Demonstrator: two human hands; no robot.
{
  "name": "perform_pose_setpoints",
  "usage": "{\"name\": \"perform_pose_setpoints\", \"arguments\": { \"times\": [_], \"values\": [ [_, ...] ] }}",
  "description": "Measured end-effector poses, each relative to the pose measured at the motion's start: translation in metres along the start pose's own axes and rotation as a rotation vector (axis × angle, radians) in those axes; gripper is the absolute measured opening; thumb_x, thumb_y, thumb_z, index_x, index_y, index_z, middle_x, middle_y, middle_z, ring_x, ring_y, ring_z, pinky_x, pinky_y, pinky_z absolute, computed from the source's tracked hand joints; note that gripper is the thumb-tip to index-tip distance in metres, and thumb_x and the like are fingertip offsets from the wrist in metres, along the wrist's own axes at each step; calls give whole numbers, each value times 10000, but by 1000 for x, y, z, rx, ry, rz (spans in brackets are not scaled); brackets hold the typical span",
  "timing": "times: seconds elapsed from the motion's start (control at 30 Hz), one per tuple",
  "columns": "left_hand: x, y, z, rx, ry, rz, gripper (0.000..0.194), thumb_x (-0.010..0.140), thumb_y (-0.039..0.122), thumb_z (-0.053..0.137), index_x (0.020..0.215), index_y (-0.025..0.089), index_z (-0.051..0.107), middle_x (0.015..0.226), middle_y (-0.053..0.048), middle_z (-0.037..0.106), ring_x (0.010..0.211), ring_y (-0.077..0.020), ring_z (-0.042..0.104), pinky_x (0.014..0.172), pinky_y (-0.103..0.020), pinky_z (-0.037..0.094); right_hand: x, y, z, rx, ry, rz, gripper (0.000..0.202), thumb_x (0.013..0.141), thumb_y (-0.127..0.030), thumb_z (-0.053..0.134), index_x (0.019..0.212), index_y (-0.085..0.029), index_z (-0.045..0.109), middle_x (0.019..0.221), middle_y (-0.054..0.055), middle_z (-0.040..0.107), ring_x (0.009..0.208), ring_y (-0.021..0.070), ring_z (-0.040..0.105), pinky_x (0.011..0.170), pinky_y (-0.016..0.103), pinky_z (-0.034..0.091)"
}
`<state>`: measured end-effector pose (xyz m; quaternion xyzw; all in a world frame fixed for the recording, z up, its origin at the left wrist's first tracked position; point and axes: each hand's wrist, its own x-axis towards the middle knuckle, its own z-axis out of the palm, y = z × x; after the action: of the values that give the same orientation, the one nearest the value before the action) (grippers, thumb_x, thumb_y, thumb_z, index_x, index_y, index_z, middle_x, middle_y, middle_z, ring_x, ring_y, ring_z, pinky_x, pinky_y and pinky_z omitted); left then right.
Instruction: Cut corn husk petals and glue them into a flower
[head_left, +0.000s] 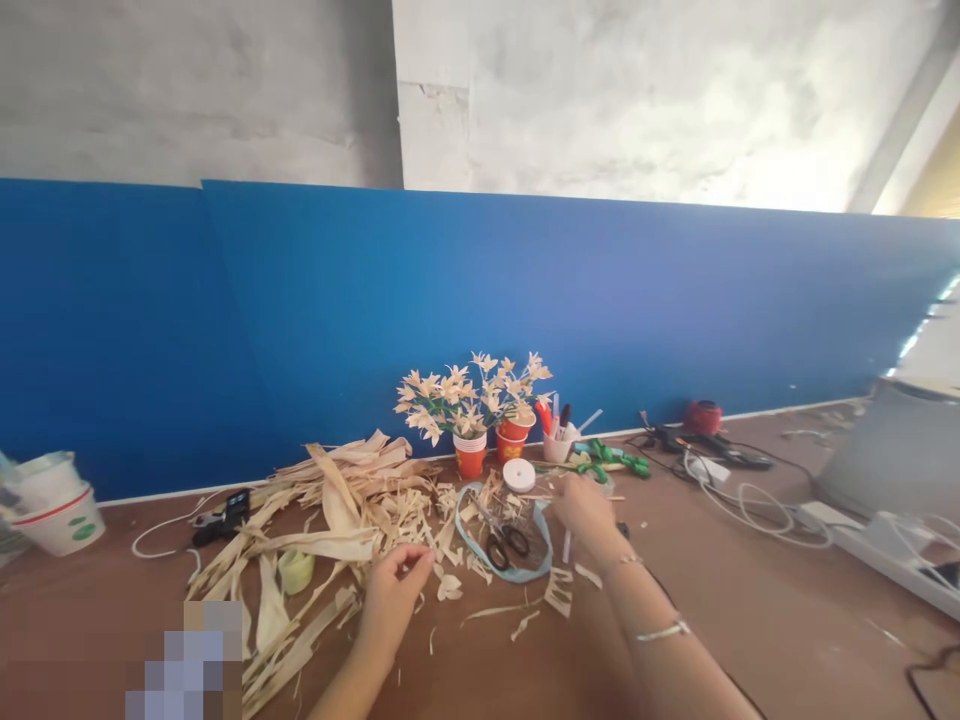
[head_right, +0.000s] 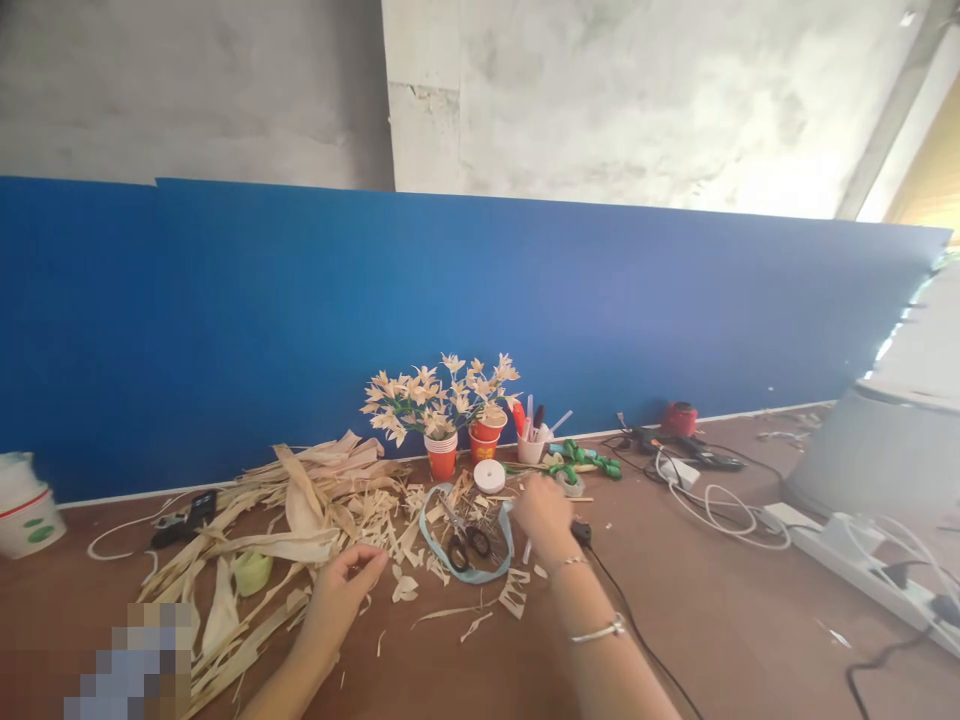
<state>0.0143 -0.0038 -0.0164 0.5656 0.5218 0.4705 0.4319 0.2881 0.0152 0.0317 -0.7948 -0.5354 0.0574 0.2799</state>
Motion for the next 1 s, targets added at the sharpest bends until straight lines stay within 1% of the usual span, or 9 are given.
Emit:
{"name": "perform_pose_setpoints", "arguments": {
  "times": [0.1,0.33,0.43,0.53,0.63,0.7,0.87,0.93,1.0],
  "values": [
    [1,1,2,-87,-9,-54,327,633,487,638,674,162,647,518,47,469,459,-98,397,440,-203,325,5,34,-7,-217,-4,162,268,693,-82,500,938,-48,603,1022,293,578,1062,416,508,827,540,340],
    [-3,8,2,-150,27,-88,350,627,503,644,678,157,640,541,38,499,508,-105,419,480,-208,324,8,66,4,-503,-117,78,345,716,-72,460,1038,-139,563,1061,185,601,1066,325,539,841,466,353],
    [-3,9,1,-169,38,-97,354,631,505,648,674,154,635,557,30,519,536,-112,437,513,-217,334,14,78,-1,-422,-39,112,316,762,-173,453,1060,-129,548,1038,192,609,996,336,570,797,442,386],
    [-2,9,0,-186,36,-113,336,646,490,646,678,156,627,583,24,533,562,-118,444,524,-217,327,14,78,-6,-133,91,164,365,783,-283,449,1109,-146,543,957,163,646,886,314,605,719,385,418],
    [-2,9,0,-200,24,-107,318,650,478,644,669,162,618,589,25,527,583,-123,446,545,-221,329,4,50,-2,350,222,72,352,741,-352,501,1020,-161,599,865,103,663,795,265,606,678,327,431],
    [-2,8,0,-212,-5,-100,307,652,470,644,665,165,612,594,27,524,591,-124,446,557,-222,329,-8,17,9,667,216,-35,326,690,-382,565,901,-141,625,811,87,659,732,236,590,669,316,440],
    [-3,10,0,-259,-84,-112,291,616,450,676,645,168,614,567,36,507,576,-117,430,570,-223,327,-48,-64,40,986,-322,-227,220,629,-328,687,774,-169,641,777,47,673,720,210,587,699,333,461],
    [-3,11,0,-275,-100,-119,311,597,468,688,622,168,612,547,38,509,564,-117,434,572,-227,334,-59,-83,48,1046,-433,-257,209,628,-303,696,780,-170,643,811,47,680,742,206,589,711,333,464],
    [-4,12,1,-293,-112,-126,322,586,476,699,618,166,617,537,38,522,556,-116,444,577,-230,343,-64,-92,54,1084,-465,-249,188,614,-289,700,738,-166,631,776,42,673,719,197,584,691,324,467]
  ]
}}
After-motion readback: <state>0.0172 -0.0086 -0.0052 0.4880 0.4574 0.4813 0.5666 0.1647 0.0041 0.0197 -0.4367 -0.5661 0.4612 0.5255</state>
